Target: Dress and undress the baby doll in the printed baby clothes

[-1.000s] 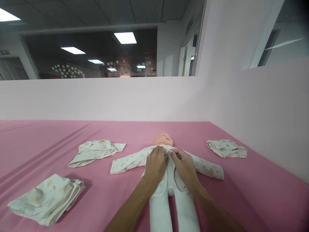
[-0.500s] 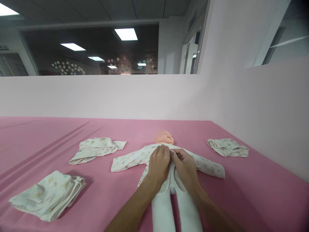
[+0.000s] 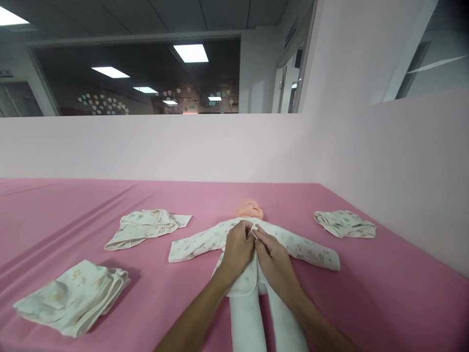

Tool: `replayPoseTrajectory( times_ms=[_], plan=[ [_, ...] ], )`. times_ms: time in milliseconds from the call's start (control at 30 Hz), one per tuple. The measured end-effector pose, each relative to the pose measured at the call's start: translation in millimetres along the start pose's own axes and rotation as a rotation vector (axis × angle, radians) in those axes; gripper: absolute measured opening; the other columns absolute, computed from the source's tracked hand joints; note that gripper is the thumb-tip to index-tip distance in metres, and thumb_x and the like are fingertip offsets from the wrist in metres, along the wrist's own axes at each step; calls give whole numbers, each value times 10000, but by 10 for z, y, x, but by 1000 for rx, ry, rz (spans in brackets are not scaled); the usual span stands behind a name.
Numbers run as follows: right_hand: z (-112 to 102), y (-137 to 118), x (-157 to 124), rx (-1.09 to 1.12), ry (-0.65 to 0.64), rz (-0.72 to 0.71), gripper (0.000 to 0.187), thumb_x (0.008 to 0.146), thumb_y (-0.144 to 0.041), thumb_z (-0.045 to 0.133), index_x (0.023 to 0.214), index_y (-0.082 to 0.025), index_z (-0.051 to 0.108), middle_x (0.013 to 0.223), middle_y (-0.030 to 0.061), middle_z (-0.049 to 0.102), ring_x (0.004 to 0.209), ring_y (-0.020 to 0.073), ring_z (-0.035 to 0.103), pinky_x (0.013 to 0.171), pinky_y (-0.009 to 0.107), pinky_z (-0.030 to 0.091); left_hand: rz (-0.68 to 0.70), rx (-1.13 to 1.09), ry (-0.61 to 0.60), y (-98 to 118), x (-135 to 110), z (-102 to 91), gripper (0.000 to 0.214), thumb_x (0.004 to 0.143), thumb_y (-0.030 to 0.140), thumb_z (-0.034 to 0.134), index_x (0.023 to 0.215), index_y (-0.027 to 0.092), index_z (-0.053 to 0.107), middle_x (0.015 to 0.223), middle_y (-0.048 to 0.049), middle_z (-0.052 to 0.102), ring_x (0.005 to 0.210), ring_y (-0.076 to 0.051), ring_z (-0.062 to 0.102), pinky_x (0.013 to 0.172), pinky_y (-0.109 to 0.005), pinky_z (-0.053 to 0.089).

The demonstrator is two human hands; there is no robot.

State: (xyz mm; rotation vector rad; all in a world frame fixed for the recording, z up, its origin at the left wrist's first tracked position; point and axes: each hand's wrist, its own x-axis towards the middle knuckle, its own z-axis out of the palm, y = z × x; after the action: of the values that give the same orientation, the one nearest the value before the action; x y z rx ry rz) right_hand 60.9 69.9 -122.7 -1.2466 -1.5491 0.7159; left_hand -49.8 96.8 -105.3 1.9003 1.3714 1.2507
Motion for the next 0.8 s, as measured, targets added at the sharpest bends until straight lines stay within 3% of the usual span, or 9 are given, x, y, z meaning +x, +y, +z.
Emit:
replayPoseTrajectory(
  times_ms=[200, 367, 533, 633, 800],
  plan=[
    [-11, -32, -33, -99, -39, -43, 459, 893, -237, 336, 1279, -215, 584, 1435, 47, 466, 1368, 184, 354, 1142, 399, 291, -122, -193, -129, -10, 86, -111, 166, 811, 220, 419, 723, 178, 553, 739, 4, 585, 700, -128, 515, 667, -250, 391],
    [-26, -36, -29, -130, -41, -83, 437, 886, -227, 345, 1235, -212, 608, 1376, 48, 528, 1323, 188, 412, 1125, 394, 319, -169, -228, -129, 10, 120, -149, 193, 808, 276, 451, 671, 170, 535, 705, 4, 547, 675, -119, 477, 650, -242, 377],
    [-27, 9, -36, -172, 62, 7, 486, 895, -295, 379, 1367, -211, 462, 1379, 57, 517, 1285, 220, 440, 1061, 440, 388, -273, -257, -98, 73, 78, -117, 206, 803, 303, 455, 645, 176, 492, 646, 20, 468, 600, -105, 410, 572, -229, 337],
    [-6, 27, -31, -263, 40, -103, 447, 909, -284, 363, 1314, -182, 523, 1372, 59, 527, 1304, 220, 410, 1101, 435, 328, -259, -289, -64, 86, 56, -92, 169, 788, 267, 462, 651, 175, 497, 698, 11, 498, 645, -107, 442, 602, -227, 356],
    [9, 13, -33, -395, 27, -204, 368, 911, -281, 390, 1195, -165, 594, 1271, 97, 596, 1216, 259, 476, 1036, 454, 358, -200, -209, -60, 45, 76, -71, 247, 822, 294, 437, 601, 186, 454, 662, 7, 510, 652, -127, 468, 632, -252, 380]
  ],
)
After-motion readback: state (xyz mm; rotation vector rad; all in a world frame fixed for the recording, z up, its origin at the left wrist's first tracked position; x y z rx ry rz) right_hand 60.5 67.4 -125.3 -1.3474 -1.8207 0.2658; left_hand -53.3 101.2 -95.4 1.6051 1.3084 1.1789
